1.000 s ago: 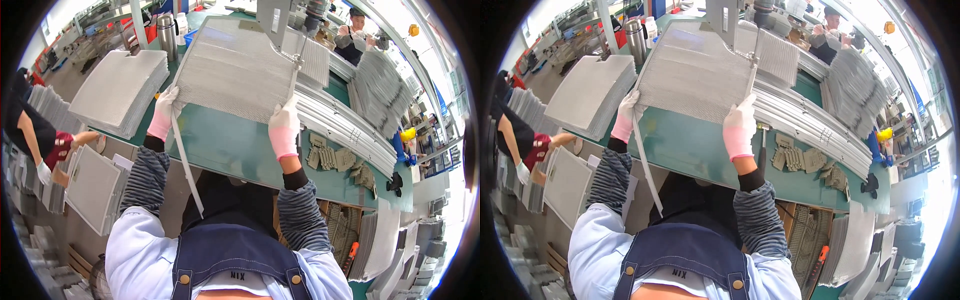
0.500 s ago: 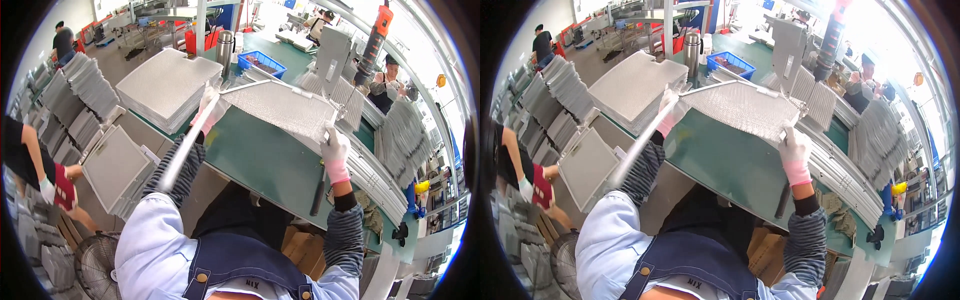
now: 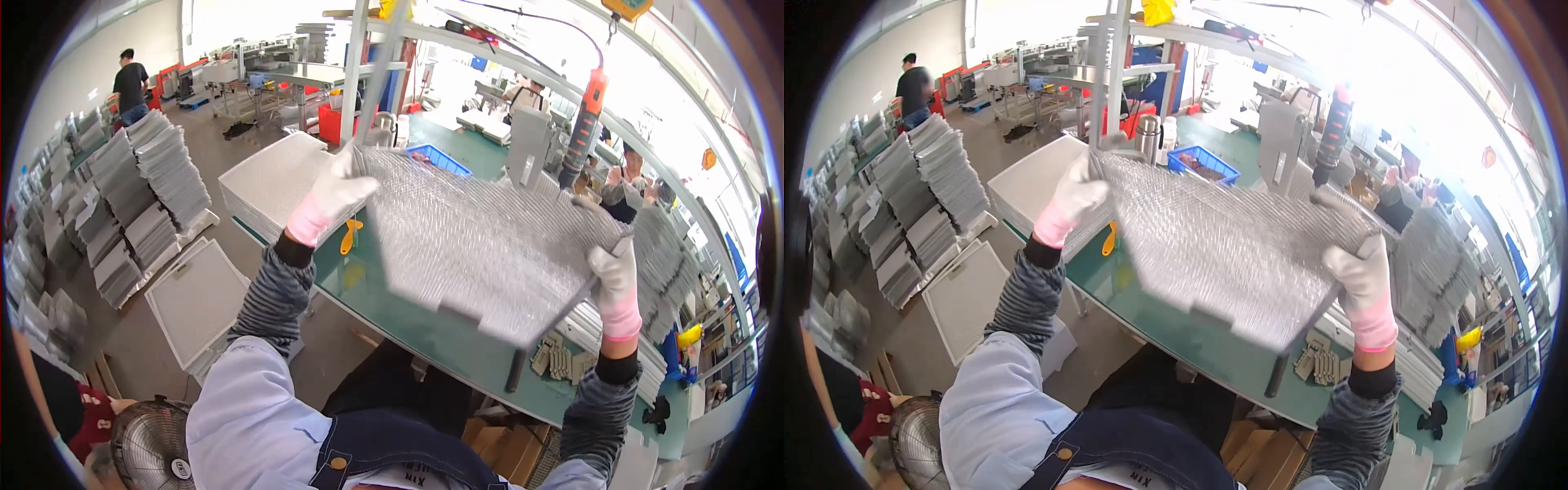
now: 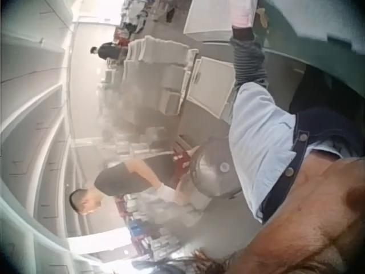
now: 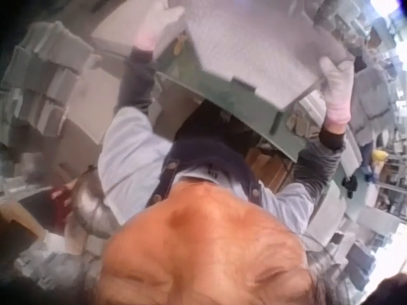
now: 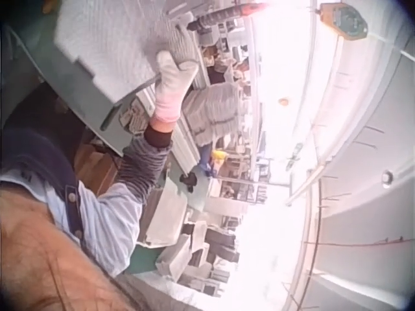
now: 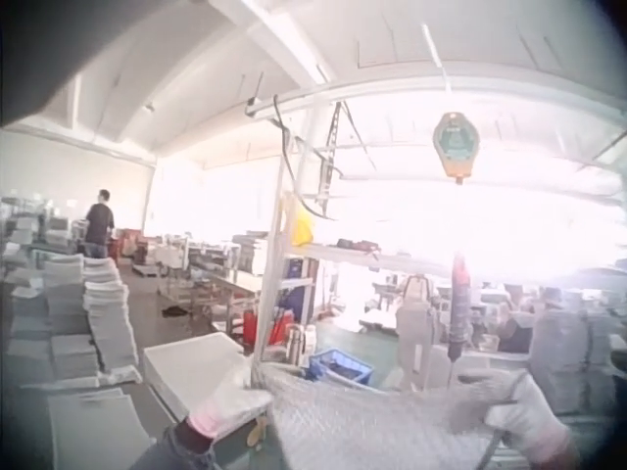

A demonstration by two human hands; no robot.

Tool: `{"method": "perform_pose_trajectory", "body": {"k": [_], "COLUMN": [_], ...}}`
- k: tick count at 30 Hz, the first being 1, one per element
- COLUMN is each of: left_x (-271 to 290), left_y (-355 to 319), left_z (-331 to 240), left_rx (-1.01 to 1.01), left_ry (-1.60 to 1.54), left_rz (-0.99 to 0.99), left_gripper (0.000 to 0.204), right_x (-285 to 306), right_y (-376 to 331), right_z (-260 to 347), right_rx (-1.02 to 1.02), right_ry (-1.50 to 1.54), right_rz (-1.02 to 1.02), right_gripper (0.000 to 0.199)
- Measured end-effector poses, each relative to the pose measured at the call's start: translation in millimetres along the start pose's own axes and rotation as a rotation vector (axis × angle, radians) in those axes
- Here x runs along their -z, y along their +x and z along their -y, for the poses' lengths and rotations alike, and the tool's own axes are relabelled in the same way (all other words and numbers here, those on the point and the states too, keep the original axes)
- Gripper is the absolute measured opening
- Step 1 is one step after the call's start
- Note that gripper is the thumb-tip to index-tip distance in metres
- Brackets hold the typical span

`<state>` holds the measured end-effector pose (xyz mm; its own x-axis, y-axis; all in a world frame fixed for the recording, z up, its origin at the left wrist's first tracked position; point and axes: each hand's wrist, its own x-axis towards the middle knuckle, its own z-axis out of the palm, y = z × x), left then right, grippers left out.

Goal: The recorder is assembling metal mesh filters by attaching metal frames and handles to mesh sheets and then securing them with an electric drill.

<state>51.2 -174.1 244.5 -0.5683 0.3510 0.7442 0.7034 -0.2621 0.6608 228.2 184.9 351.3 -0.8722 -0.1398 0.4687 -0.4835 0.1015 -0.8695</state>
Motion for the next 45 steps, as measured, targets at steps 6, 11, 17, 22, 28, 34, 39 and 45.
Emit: {"method": "perform_pose_trajectory", "body": {"k": [6,11,17,22,28,34,39,45], "left_x": [-67.2,-60.4,-20.8,-34.6,-70.2,-105.9,-169.3,-188.5], "left_y": [-62.5,-59.7,-29.4,6.1,23.8,45.5,54.7,22.4], "left_z": [-19.5,-26.6,-41.0,-8.6,13.7,9.0,43.6,26.8], "left_rx": [0.238,0.361,0.510,0.394,0.345,0.349,0.179,0.354], "left_ry": [0.498,0.460,0.401,0.210,0.298,0.475,0.065,0.160], "left_rz": [-0.186,0.127,0.699,1.030,1.096,1.204,1.323,0.941], "left_gripper": [0.057,0.064,0.060,0.052,0.053,0.057,0.050,0.025], "right_x": [21.9,7.3,-4.5,15.0,12.6,27.4,23.1,2.0], "right_y": [-82.1,-128.8,-115.4,-94.3,-85.1,-101.9,-99.9,-110.5], "right_z": [-110.7,-125.4,-118.4,-124.4,-124.4,-120.9,-125.0,-142.6], "right_rx": [-0.284,-0.603,-0.427,-0.255,-0.332,-0.339,-0.309,-0.415], "right_ry": [-0.232,0.280,0.341,0.368,0.291,0.220,0.186,0.286], "right_rz": [-0.116,-0.248,-0.185,-0.118,-0.003,-0.183,-0.267,-0.612], "right_gripper": [0.022,0.033,0.056,0.069,0.054,0.033,0.042,0.067]}}
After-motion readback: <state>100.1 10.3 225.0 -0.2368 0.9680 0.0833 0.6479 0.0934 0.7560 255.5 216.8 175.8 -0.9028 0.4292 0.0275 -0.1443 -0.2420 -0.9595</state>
